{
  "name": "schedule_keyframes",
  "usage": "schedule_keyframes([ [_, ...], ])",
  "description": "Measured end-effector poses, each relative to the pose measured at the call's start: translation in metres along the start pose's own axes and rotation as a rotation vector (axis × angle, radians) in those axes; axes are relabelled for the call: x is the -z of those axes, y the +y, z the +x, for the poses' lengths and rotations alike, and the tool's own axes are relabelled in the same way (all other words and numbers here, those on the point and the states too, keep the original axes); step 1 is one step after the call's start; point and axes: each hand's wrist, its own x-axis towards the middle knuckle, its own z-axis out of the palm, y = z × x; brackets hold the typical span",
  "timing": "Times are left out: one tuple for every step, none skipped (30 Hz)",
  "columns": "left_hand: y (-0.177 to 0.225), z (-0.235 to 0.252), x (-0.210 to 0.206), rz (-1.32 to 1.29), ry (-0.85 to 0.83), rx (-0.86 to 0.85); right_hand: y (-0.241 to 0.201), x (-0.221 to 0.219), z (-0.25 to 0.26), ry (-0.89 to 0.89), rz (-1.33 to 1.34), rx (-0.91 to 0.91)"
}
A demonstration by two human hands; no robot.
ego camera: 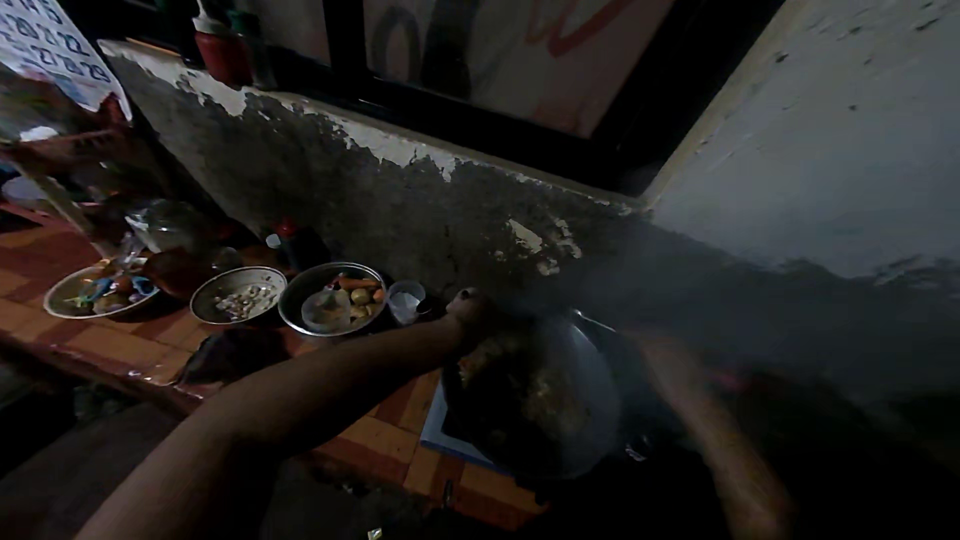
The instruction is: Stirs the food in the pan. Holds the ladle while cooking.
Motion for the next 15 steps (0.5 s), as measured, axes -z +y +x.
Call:
schedule_keyframes([
  [0.003,0.003,-0.008,-0.033,-0.003,-0.026,-0.008,-0.013,0.005,-0.010,-0.014,-0.017],
  [0.008,0.002,-0.015,0.023,-0.008,-0.081,-0.015,-0.027,0.011,-0.004,-0.036,-0.027],
  [0.014,0.000,-0.018,0.107,-0.027,-0.127,-0.022,-0.037,0.013,-0.042,-0.052,-0.057],
  [0.020,-0.003,-0.019,0.175,-0.046,-0.156,-0.028,-0.043,0.010,-0.110,-0.072,-0.095],
  [0.024,-0.008,-0.019,0.213,-0.066,-0.174,-0.033,-0.044,0.001,-0.173,-0.097,-0.124],
  [0.026,-0.011,-0.020,0.200,-0.075,-0.179,-0.037,-0.044,-0.009,-0.234,-0.124,-0.148],
  [0.025,-0.012,-0.022,0.169,-0.080,-0.177,-0.039,-0.040,-0.020,-0.307,-0.152,-0.168],
  [0.022,-0.011,-0.025,0.143,-0.084,-0.179,-0.040,-0.034,-0.030,-0.384,-0.174,-0.173],
  [0.019,-0.010,-0.026,0.129,-0.095,-0.186,-0.038,-0.031,-0.037,-0.447,-0.176,-0.166],
  [0.017,-0.011,-0.027,0.107,-0.100,-0.184,-0.037,-0.028,-0.042,-0.500,-0.172,-0.156],
  [0.016,-0.011,-0.027,0.074,-0.102,-0.168,-0.037,-0.027,-0.044,-0.536,-0.166,-0.139],
  [0.014,-0.011,-0.025,0.030,-0.101,-0.149,-0.040,-0.025,-0.044,-0.563,-0.146,-0.124],
  [0.013,-0.012,-0.023,0.010,-0.099,-0.145,-0.044,-0.025,-0.043,-0.585,-0.115,-0.107],
  [0.012,-0.013,-0.022,-0.002,-0.093,-0.152,-0.048,-0.027,-0.039,-0.605,-0.085,-0.082],
  [0.010,-0.012,-0.021,0.008,-0.088,-0.163,-0.051,-0.029,-0.035,-0.627,-0.051,-0.057],
])
